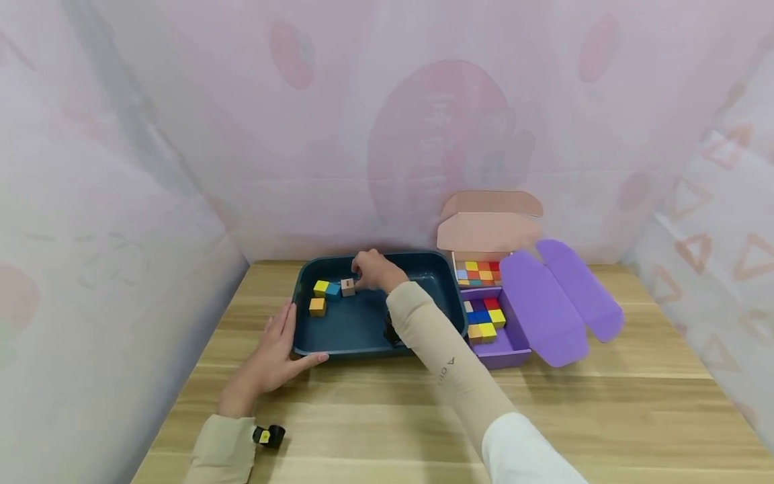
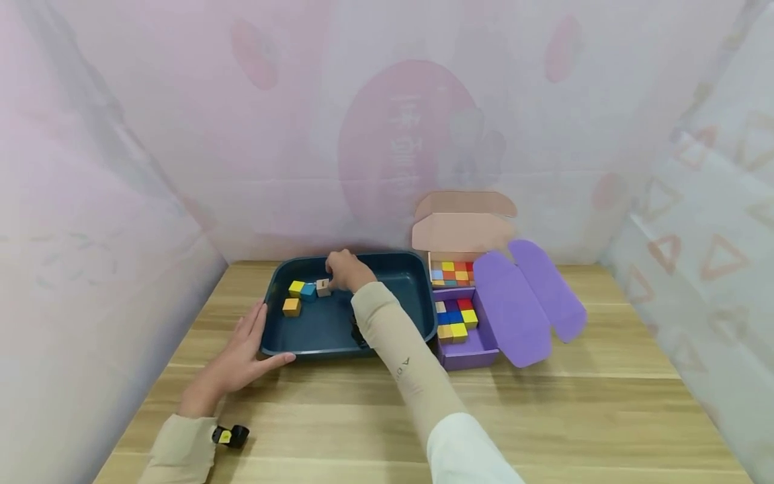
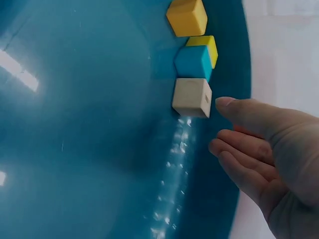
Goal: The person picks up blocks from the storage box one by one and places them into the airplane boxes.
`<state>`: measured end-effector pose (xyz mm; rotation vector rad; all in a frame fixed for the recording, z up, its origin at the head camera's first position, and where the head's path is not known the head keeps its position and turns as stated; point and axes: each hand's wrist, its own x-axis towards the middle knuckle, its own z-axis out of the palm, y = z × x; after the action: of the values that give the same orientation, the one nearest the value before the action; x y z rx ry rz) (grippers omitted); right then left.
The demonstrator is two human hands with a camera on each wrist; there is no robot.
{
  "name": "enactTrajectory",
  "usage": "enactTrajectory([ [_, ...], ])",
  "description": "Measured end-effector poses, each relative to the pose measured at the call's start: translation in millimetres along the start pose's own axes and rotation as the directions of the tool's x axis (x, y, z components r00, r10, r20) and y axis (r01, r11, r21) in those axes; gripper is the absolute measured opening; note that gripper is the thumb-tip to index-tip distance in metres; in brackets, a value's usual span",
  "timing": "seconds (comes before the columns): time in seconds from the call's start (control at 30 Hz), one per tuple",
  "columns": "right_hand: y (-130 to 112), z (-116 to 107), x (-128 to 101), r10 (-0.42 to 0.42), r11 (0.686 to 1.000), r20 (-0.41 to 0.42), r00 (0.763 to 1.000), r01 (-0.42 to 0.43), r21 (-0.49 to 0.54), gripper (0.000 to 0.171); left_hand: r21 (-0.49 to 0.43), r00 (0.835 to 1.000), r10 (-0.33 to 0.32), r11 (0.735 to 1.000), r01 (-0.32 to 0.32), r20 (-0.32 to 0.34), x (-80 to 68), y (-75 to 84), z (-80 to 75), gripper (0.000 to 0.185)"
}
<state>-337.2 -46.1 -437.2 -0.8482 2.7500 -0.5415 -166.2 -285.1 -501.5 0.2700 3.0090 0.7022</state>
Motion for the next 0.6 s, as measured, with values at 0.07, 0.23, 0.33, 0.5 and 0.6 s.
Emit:
enactTrajectory([
  [0.07,1,7,5,0.004,1.0,0.008,1.0,-0.004,-0.011,0.042,-0.002,1.0,0.001,1.0,-0.001,0.001,-1.3,0.3,1.6,0.131],
  [0.23,8,19,11,0.043,0.997,0.006,0.999,-0.042,-0.06,0.038,-0.007,1.0,0.023,1.0,-0.023,0.002,0.8,4.4,7.2,0.131],
  [0.33,13,22,11,0.066,0.995,0.006,0.998,-0.066,-0.071,0.035,-0.005,1.0,0.03,1.0,-0.03,-0.004,3.7,7.7,8.3,0.131],
  [0.5,18,23,9,0.103,0.994,-0.018,0.995,-0.104,-0.04,0.032,0.001,0.999,0.037,0.999,-0.037,-0.008,8.2,12.2,7.2,0.129],
  [0.6,19,25,9,0.111,0.994,-0.028,0.993,-0.111,-0.019,0.032,0.005,0.999,0.036,0.999,-0.036,-0.002,8.6,13.2,7.3,0.129],
])
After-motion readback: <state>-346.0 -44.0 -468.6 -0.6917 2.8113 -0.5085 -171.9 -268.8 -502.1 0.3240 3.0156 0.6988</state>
